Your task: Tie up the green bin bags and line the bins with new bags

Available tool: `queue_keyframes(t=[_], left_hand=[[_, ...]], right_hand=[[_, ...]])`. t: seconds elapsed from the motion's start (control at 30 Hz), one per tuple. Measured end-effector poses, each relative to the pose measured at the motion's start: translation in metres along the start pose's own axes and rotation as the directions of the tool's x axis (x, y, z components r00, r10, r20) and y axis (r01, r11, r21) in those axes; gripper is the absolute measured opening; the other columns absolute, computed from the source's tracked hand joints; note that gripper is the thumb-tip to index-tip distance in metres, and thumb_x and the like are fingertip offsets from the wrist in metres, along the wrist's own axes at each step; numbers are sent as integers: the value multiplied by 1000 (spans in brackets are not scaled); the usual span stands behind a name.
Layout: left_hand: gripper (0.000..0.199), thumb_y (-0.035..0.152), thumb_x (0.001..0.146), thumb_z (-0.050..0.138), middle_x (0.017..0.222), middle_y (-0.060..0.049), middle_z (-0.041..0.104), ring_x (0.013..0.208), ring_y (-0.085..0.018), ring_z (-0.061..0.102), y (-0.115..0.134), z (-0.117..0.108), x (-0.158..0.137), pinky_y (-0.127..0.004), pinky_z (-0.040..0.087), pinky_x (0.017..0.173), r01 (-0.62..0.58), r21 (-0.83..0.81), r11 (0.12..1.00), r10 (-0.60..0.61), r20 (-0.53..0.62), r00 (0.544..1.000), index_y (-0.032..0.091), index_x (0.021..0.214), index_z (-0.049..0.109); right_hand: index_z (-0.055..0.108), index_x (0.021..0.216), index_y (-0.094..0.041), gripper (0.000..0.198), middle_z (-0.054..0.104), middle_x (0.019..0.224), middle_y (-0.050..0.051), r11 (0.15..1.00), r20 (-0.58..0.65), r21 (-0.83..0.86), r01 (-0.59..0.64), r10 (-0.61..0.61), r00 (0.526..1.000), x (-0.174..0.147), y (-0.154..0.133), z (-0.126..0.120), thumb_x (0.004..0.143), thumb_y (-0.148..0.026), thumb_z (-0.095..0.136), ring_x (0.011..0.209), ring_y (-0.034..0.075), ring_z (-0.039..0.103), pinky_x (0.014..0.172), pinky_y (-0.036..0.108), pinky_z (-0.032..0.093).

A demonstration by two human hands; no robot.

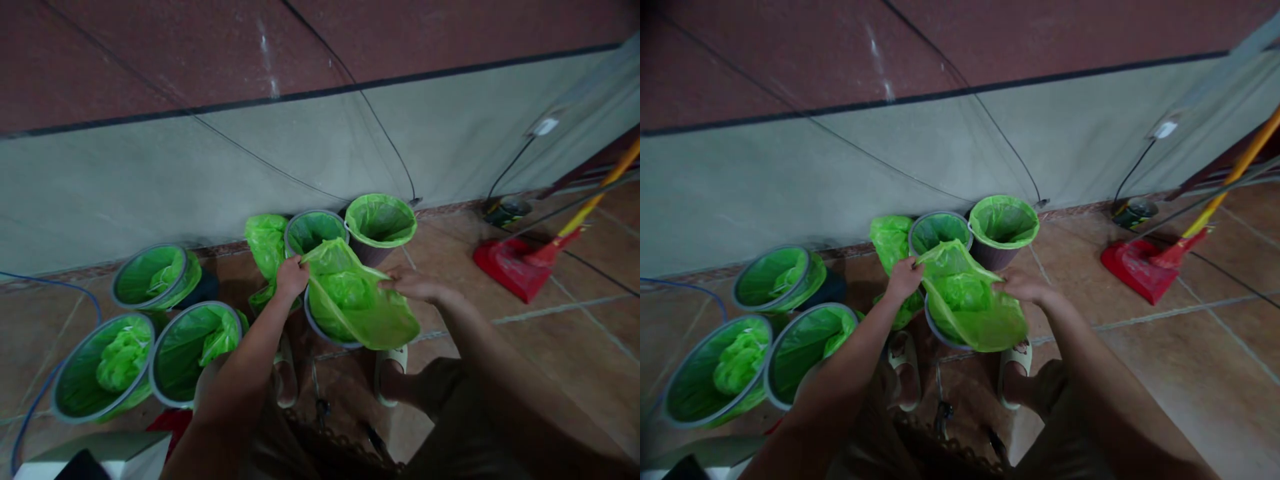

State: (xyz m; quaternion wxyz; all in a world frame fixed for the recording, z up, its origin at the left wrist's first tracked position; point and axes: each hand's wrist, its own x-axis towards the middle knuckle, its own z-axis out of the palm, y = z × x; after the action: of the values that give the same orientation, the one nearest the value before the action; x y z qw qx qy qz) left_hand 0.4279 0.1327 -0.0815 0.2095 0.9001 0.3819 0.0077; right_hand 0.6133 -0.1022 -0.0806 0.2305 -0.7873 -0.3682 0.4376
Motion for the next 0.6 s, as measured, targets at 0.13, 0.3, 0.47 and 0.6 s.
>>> queue_keyframes(t=[0.13,0.3,0.47,0.6], left_hand=[[24,29,88,54,110,-12,71,105,-25,66,-4,21,-7,-30,49,87,10,146,989,-39,198,979,16,102,68],[23,24,83,59,110,-14,72,109,-27,66,-5,38,-15,-28,51,87,-10,186,983,-47,301,953,16,101,72],[28,21,84,55,114,-14,72,110,-27,66,-9,40,-12,-29,51,88,9,206,979,-68,283,957,16,107,71],[29,21,86,52,114,-12,72,109,-24,66,-11,40,-8,-29,50,88,32,184,982,-77,243,967,18,108,70]], right_hand=[[73,89,-12,31,72,99,15,891,-93,-432,-142,113,989,12,6,7,91,-31,49,89,24,65,75,32,48],[75,96,-11,36,70,104,17,822,-140,-523,-223,175,974,17,4,12,92,-30,45,96,28,64,78,34,47],[76,97,-13,27,71,97,13,826,-124,-531,-189,145,982,15,3,9,85,-24,54,90,25,63,73,30,45],[75,86,-16,18,70,79,5,861,-48,-488,-141,135,990,13,6,7,77,-18,60,75,19,63,66,27,43]])
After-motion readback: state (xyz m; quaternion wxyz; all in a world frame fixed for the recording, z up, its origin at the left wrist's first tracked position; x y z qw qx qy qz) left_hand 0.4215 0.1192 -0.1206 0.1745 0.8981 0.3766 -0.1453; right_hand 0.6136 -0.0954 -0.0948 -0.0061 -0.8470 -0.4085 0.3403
